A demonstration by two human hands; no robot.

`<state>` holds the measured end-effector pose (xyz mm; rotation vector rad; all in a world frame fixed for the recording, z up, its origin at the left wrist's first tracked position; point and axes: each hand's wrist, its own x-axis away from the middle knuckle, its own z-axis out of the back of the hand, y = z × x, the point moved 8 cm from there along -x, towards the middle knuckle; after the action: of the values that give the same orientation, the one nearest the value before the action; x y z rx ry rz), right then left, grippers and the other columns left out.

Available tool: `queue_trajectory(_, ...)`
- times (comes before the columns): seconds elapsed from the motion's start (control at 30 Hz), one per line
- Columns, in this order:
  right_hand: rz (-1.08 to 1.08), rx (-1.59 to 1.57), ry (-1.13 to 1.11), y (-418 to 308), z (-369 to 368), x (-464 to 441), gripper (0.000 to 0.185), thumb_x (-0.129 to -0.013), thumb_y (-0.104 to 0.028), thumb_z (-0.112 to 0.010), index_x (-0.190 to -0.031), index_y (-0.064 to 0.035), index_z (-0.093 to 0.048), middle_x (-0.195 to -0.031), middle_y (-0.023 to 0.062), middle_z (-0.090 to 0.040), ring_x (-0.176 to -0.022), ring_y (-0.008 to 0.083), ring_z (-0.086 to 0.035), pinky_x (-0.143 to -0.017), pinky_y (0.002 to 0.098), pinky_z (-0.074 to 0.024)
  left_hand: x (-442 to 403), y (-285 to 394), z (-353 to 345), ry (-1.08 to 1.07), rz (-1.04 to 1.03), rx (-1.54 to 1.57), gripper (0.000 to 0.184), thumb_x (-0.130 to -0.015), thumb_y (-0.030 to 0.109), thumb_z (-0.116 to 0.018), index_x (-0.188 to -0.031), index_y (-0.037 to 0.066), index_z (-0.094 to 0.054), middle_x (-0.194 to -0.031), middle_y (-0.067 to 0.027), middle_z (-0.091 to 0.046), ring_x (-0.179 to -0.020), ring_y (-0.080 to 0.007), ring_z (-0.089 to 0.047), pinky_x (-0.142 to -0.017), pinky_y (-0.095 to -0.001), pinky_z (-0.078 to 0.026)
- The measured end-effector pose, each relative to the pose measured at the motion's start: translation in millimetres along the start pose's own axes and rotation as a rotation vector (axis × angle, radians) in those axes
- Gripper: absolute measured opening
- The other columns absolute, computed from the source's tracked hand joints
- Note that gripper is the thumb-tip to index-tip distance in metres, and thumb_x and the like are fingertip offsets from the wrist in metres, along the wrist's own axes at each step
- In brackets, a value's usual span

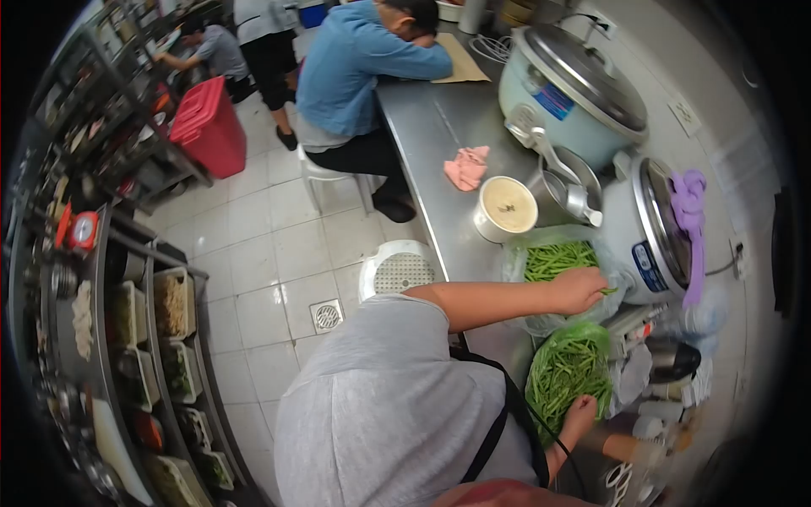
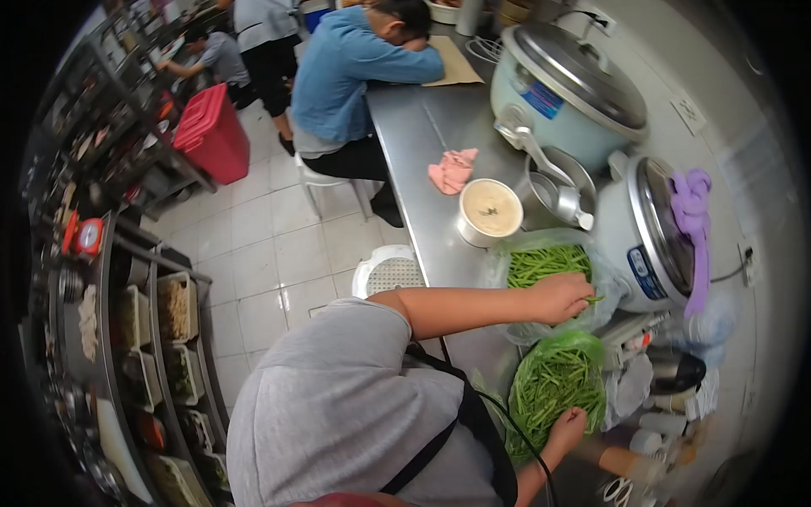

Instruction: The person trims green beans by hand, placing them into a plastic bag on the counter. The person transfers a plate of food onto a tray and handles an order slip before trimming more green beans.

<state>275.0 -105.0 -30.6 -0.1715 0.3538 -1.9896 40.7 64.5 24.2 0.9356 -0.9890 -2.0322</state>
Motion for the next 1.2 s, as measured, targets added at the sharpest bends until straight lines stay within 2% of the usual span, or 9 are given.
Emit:
queue_trajectory(0.07,0.079,0.119,0.064,6.9,0.9,-7.6,0.013,-0.078,-0.015,-0.046,-0.079,-0.0023,-0.047,-0.075,0.0142,-0.049,-0.071,0.0306,-0.048,-0.065,0.0391,-0.0384,1.6,-37.0,0.7,-0.046,0.235,-0.322,0.040,-0.070,0.032,-0.057,-0.104,0.010,-0.052,-0.106,-0.0151,-0.044,-0.104,-0.0293,-0.039,-0.082,-0.0446,-0.034)
queue_trajectory(0.17,0.135,0.099,0.174,-5.9,-9.1,4.4,0.013,-0.078,-0.015,-0.045,-0.080,-0.0024,-0.048,-0.077,0.0137,-0.049,-0.071,0.0319,-0.048,-0.064,0.0393,-0.0386,48.2,-58.6,20.4,-0.141,0.349,-0.575,0.046,-0.071,0.031,-0.057,-0.111,0.012,-0.048,-0.108,-0.0151,-0.043,-0.104,-0.0312,-0.038,-0.084,-0.0447,-0.032)
queue_trajectory(0.2,0.143,0.126,0.180,-2.6,-7.2,4.4,0.013,-0.078,-0.015,-0.045,-0.081,-0.0024,-0.048,-0.077,0.0135,-0.050,-0.071,0.0316,-0.048,-0.065,0.0392,-0.0388,58.8,-59.8,18.4,-0.184,0.377,-0.553,0.057,-0.071,0.032,-0.058,-0.122,0.016,-0.038,-0.117,-0.0166,-0.038,-0.109,-0.0331,-0.034,-0.088,-0.0440,-0.029)
queue_trajectory(0.3,0.159,0.184,0.212,3.1,-10.5,1.9,0.014,-0.079,-0.015,-0.044,-0.083,-0.0030,-0.050,-0.079,0.0125,-0.050,-0.071,0.0304,-0.049,-0.065,0.0385,-0.0394,70.7,-75.6,12.9,-0.160,0.303,-0.545,0.069,-0.071,0.034,-0.058,-0.130,0.021,-0.025,-0.126,-0.0177,-0.029,-0.115,-0.0335,-0.028,-0.092,-0.0427,-0.026)
queue_trajectory(0.4,0.101,0.227,0.202,0.3,-12.7,2.7,0.015,-0.080,-0.016,-0.043,-0.085,-0.0043,-0.051,-0.080,0.0113,-0.050,-0.070,0.0290,-0.049,-0.066,0.0375,-0.0401,76.1,-76.5,8.2,-0.174,0.268,-0.570,0.073,-0.071,0.034,-0.058,-0.132,0.022,-0.019,-0.129,-0.0173,-0.024,-0.118,-0.0340,-0.025,-0.093,-0.0420,-0.026)
queue_trajectory(0.47,-0.016,0.260,0.130,-7.7,-5.1,10.6,0.016,-0.080,-0.016,-0.042,-0.086,-0.0050,-0.051,-0.080,0.0107,-0.050,-0.069,0.0281,-0.049,-0.066,0.0369,-0.0404,79.8,-73.6,8.9,-0.188,0.285,-0.584,0.074,-0.071,0.034,-0.059,-0.132,0.022,-0.019,-0.130,-0.0165,-0.024,-0.118,-0.0340,-0.025,-0.093,-0.0417,-0.026)
queue_trajectory(0.57,0.041,0.272,0.191,-10.7,-3.5,13.1,0.015,-0.081,-0.017,-0.042,-0.085,-0.0059,-0.051,-0.080,0.0103,-0.050,-0.068,0.0274,-0.049,-0.064,0.0365,-0.0405,78.5,-75.6,7.0,-0.212,0.311,-0.578,0.075,-0.071,0.033,-0.059,-0.132,0.023,-0.018,-0.130,-0.0159,-0.023,-0.118,-0.0341,-0.024,-0.092,-0.0422,-0.026)
queue_trajectory(0.87,0.011,0.287,0.181,-15.3,6.2,22.3,0.015,-0.081,-0.018,-0.042,-0.085,-0.0075,-0.052,-0.081,0.0088,-0.052,-0.069,0.0265,-0.050,-0.063,0.0364,-0.0407,76.9,-80.7,-0.7,-0.258,0.394,-0.600,0.079,-0.071,0.033,-0.059,-0.133,0.025,-0.013,-0.134,-0.0153,-0.019,-0.121,-0.0348,-0.021,-0.092,-0.0452,-0.026)
queue_trajectory(1.2,-0.010,0.280,0.177,-0.5,0.4,15.9,0.019,-0.080,-0.020,-0.042,-0.091,-0.0091,-0.054,-0.087,0.0078,-0.055,-0.077,0.0262,-0.053,-0.067,0.0367,-0.0423,78.2,-76.2,-1.2,-0.291,0.416,-0.621,0.080,-0.071,0.035,-0.059,-0.134,0.026,-0.010,-0.135,-0.0156,-0.016,-0.123,-0.0351,-0.017,-0.092,-0.0456,-0.025)
